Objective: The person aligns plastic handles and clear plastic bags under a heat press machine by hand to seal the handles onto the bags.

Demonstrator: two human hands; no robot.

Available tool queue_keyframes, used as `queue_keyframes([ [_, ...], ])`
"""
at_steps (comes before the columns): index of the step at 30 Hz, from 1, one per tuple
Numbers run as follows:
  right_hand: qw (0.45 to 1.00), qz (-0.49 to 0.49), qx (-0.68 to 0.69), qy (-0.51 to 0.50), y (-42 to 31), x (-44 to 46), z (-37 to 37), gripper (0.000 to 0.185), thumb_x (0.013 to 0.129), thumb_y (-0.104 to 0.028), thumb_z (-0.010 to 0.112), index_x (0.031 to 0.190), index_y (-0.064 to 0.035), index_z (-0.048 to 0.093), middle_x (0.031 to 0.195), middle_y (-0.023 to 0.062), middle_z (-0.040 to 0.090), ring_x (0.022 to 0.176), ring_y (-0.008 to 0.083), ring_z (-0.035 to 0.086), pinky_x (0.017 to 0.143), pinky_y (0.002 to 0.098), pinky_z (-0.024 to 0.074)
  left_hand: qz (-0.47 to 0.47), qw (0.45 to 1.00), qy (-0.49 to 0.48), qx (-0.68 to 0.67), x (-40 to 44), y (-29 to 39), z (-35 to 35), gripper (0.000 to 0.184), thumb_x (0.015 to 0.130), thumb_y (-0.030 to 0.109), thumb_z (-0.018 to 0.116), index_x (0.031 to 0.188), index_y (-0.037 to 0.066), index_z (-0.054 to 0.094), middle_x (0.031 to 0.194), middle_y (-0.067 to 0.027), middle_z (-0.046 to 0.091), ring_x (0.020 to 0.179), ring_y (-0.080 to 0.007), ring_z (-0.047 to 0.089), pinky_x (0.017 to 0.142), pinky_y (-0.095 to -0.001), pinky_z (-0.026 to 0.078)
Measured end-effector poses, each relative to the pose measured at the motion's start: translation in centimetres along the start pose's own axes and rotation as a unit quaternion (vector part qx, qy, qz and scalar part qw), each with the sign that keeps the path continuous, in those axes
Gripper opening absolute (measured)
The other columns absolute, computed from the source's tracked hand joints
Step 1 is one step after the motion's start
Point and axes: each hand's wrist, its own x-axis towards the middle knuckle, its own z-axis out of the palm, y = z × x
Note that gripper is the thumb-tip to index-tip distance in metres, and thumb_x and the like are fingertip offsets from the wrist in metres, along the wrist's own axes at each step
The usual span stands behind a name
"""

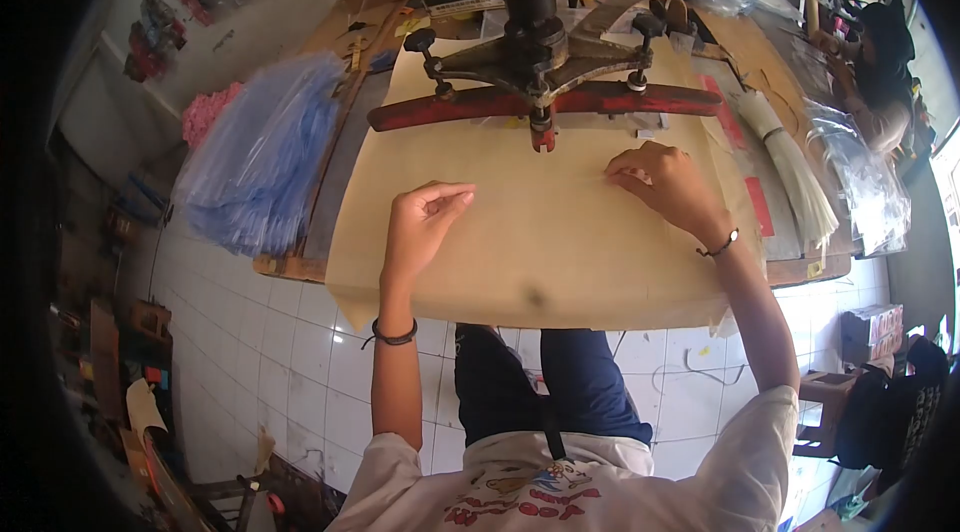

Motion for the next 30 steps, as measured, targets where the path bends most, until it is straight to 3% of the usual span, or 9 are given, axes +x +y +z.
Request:
queue_keyframes([
  [1, 0.999, 0.032, 0.031, 0.012, 0.1, -0.4, 0.7, 0.011, 0.087, -0.012, 0.074, 0.097, -0.0074, 0.076, 0.091, 0.0079, 0.073, 0.081, 0.0248, 0.069, 0.076, 0.0362, 0.0554, 0.010, 0.999, -0.006, 0.041, 0.2, -0.3, -0.3, 0.022, 0.095, 0.011, 0.071, 0.111, -0.003, 0.074, 0.091, -0.0080, 0.072, 0.079, -0.0140, 0.066, 0.074, -0.0277, 0.053],
  [4, 0.990, -0.113, -0.043, 0.075, 0.7, 0.0, 1.0, 0.010, 0.085, -0.009, 0.074, 0.095, -0.0077, 0.075, 0.094, 0.0063, 0.073, 0.088, 0.0252, 0.067, 0.081, 0.0369, 0.0544, 0.109, 0.978, -0.009, 0.177, 0.4, 0.1, 0.5, 0.018, 0.091, 0.010, 0.073, 0.107, 0.002, 0.077, 0.094, -0.0072, 0.070, 0.087, -0.0184, 0.065, 0.078, -0.0308, 0.052],
  [8, 0.990, -0.128, -0.056, 0.034, 0.6, 0.3, 1.4, 0.009, 0.084, -0.008, 0.074, 0.093, -0.0078, 0.075, 0.095, 0.0057, 0.071, 0.091, 0.0261, 0.065, 0.082, 0.0376, 0.0537, 0.228, 0.908, -0.050, 0.347, 0.9, 1.1, 1.0, 0.016, 0.087, 0.009, 0.074, 0.102, 0.005, 0.078, 0.096, -0.0069, 0.065, 0.095, -0.0247, 0.062, 0.085, -0.0353, 0.049],
  [14, 0.984, -0.141, -0.103, 0.047, 0.5, 0.1, 1.7, 0.015, 0.082, -0.010, 0.076, 0.097, -0.0086, 0.077, 0.094, 0.0060, 0.071, 0.088, 0.0261, 0.066, 0.078, 0.0375, 0.0547, 0.299, 0.818, -0.104, 0.481, 4.2, 1.4, 0.2, 0.018, 0.079, 0.004, 0.069, 0.095, 0.004, 0.076, 0.097, -0.0058, 0.064, 0.095, -0.0235, 0.061, 0.087, -0.0352, 0.052],
  [20, 0.976, -0.153, -0.127, 0.089, 1.2, 0.1, 2.1, 0.016, 0.080, -0.008, 0.076, 0.096, -0.0116, 0.077, 0.094, 0.0045, 0.071, 0.090, 0.0237, 0.067, 0.078, 0.0366, 0.0563, 0.439, 0.801, -0.099, 0.395, 7.3, -2.0, 1.9, 0.005, 0.076, 0.003, 0.064, 0.081, 0.003, 0.065, 0.092, -0.0075, 0.060, 0.089, -0.0248, 0.066, 0.079, -0.0345, 0.060],
  [23, 0.979, -0.132, -0.110, 0.109, 1.1, -0.1, 2.4, 0.016, 0.079, -0.002, 0.076, 0.095, -0.0077, 0.076, 0.094, 0.0058, 0.070, 0.088, 0.0256, 0.067, 0.077, 0.0377, 0.0566, 0.391, 0.822, -0.131, 0.393, 7.2, -1.9, 1.6, 0.021, 0.079, 0.001, 0.064, 0.099, 0.003, 0.071, 0.098, -0.0063, 0.064, 0.091, -0.0247, 0.070, 0.079, -0.0359, 0.061],
  [30, 0.970, -0.181, -0.152, 0.055, 1.2, 1.4, 1.9, 0.017, 0.078, -0.004, 0.075, 0.094, -0.0094, 0.074, 0.097, 0.0039, 0.067, 0.090, 0.0241, 0.067, 0.078, 0.0369, 0.0572, 0.347, 0.848, -0.122, 0.382, 5.8, -1.9, 1.6, 0.025, 0.081, 0.001, 0.064, 0.105, 0.002, 0.070, 0.106, -0.0072, 0.066, 0.091, -0.0267, 0.072, 0.077, -0.0362, 0.061],
])
